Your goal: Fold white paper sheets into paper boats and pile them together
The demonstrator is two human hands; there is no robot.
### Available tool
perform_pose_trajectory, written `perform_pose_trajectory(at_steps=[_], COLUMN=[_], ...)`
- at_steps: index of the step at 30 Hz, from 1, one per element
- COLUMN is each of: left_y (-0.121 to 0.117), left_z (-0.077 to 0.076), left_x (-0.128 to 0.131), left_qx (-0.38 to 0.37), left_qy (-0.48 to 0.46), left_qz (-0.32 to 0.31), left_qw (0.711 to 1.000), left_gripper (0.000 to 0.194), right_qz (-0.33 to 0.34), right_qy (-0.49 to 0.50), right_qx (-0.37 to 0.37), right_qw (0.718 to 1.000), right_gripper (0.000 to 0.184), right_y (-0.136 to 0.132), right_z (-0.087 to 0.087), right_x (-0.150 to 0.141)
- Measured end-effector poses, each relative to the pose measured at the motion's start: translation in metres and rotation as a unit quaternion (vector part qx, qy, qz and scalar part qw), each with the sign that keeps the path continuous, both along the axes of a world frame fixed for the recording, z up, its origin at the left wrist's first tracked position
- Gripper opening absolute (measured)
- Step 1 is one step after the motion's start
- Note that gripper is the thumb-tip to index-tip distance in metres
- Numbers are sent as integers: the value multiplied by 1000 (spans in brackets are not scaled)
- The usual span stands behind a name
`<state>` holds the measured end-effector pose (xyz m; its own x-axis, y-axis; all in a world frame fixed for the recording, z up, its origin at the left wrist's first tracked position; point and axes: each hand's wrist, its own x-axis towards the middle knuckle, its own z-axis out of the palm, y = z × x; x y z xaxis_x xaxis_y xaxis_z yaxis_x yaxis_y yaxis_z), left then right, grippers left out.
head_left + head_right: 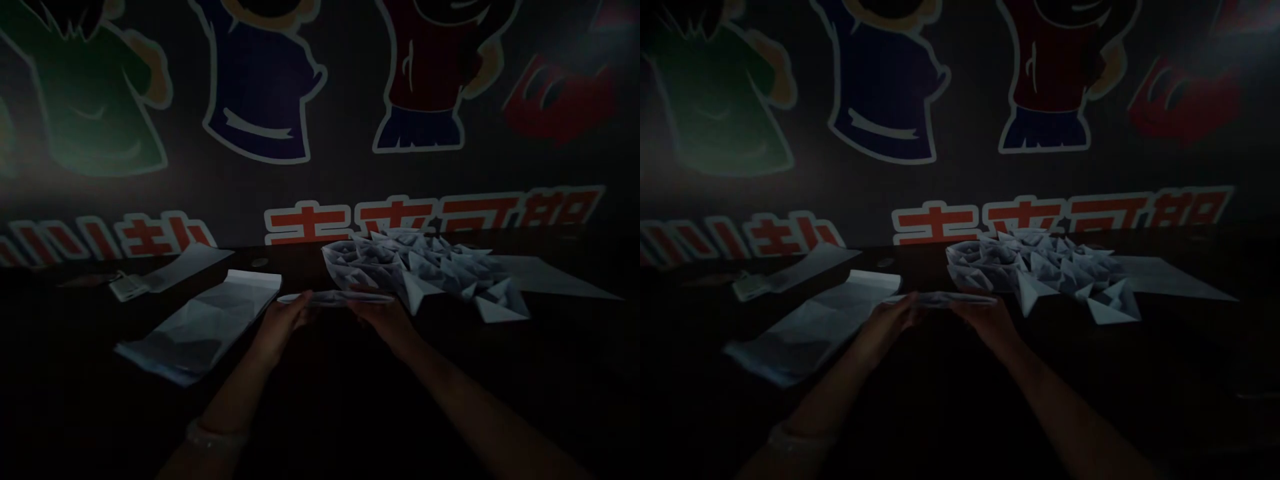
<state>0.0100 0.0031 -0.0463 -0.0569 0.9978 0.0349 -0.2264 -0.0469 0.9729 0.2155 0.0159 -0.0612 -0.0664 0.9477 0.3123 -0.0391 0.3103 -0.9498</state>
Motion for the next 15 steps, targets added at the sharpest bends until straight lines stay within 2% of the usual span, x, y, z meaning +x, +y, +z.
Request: perform_pose_trajectory(at_steps=[3,5,7,10,13,15], left_y=[5,10,12,8,-2,-7], left_z=[-3,-8,-11,-10,-5,-4], left_x=[-4,-7,-10,-8,-1,2], left_qx=[34,32,35,90,178,190], left_qy=[-33,-27,5,146,321,384], left_qz=[14,23,26,43,35,27], left_qw=[999,999,999,984,930,903], left_gripper=[43,50,51,39,37,42], right_qz=[-6,-17,-14,-16,-9,8], right_qy=[70,75,39,-71,-162,-196], right_qx=[-17,-6,2,55,169,216], right_qw=[997,997,999,996,972,956], right_gripper=[55,55,50,41,35,35], right_y=[7,12,15,12,3,-4], right_z=[-3,-6,-10,-15,-17,-16], right_x=[1,4,7,7,1,-3])
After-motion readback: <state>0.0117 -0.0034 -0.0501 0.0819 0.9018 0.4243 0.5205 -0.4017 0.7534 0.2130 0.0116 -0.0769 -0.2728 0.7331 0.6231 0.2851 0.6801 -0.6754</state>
